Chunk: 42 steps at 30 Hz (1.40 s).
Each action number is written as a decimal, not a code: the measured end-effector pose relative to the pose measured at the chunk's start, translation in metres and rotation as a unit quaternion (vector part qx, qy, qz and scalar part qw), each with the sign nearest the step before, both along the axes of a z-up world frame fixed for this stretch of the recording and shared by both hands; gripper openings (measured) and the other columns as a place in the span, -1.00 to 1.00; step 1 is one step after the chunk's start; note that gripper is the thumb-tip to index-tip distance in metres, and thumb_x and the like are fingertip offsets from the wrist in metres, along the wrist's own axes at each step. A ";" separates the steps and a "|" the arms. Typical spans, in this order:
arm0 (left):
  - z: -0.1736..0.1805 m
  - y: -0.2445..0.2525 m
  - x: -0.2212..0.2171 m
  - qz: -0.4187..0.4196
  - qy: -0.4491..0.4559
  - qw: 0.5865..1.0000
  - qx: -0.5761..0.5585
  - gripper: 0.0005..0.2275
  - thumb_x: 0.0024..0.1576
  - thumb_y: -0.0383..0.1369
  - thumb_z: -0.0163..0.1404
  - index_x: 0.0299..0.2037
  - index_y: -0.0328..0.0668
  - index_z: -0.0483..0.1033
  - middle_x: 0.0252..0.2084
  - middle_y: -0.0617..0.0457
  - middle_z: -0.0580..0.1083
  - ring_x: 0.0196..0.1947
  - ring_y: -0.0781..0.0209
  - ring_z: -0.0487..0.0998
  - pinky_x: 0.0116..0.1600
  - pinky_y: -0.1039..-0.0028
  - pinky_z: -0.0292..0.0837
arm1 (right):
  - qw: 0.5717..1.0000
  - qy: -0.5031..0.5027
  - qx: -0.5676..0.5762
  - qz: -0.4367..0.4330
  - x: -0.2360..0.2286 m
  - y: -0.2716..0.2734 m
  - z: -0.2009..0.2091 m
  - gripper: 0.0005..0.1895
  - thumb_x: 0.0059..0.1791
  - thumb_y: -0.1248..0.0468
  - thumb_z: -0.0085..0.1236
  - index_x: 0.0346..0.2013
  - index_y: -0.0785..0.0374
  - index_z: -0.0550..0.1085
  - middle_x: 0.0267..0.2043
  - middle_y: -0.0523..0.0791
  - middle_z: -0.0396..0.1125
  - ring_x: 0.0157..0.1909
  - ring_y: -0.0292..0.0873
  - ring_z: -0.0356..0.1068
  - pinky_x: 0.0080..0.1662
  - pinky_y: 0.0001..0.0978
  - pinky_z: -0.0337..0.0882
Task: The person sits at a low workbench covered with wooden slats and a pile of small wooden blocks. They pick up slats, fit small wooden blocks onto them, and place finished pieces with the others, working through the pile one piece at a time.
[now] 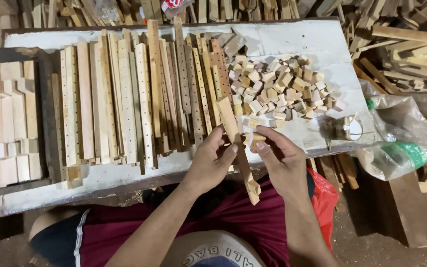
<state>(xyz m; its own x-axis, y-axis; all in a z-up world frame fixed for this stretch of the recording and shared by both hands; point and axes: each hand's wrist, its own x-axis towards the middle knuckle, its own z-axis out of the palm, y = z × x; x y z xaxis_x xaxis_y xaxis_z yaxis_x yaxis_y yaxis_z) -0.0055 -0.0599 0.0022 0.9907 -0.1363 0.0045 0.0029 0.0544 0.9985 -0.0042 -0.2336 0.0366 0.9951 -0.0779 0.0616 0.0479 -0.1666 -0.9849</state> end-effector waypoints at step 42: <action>0.001 -0.010 -0.008 0.091 -0.150 0.980 -0.095 -0.64 0.14 -0.43 0.12 0.09 -0.51 0.42 -0.26 -0.34 0.56 -0.25 0.09 0.59 -0.29 0.13 0.56 | 0.912 -0.374 -0.147 -0.078 -0.011 0.045 -0.036 -0.91 -0.08 0.50 0.34 -0.29 0.38 0.66 -0.36 -0.02 0.54 -0.33 -0.01 0.56 -0.21 -0.28 0.55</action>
<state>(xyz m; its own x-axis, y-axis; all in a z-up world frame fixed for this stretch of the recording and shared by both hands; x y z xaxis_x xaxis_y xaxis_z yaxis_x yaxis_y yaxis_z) -0.0137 -0.0698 0.0037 0.9488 0.0733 0.3073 -0.3159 0.2118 0.9249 -0.0156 -0.1882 0.0003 0.6443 -0.0866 0.7599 0.6413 -0.4801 -0.5985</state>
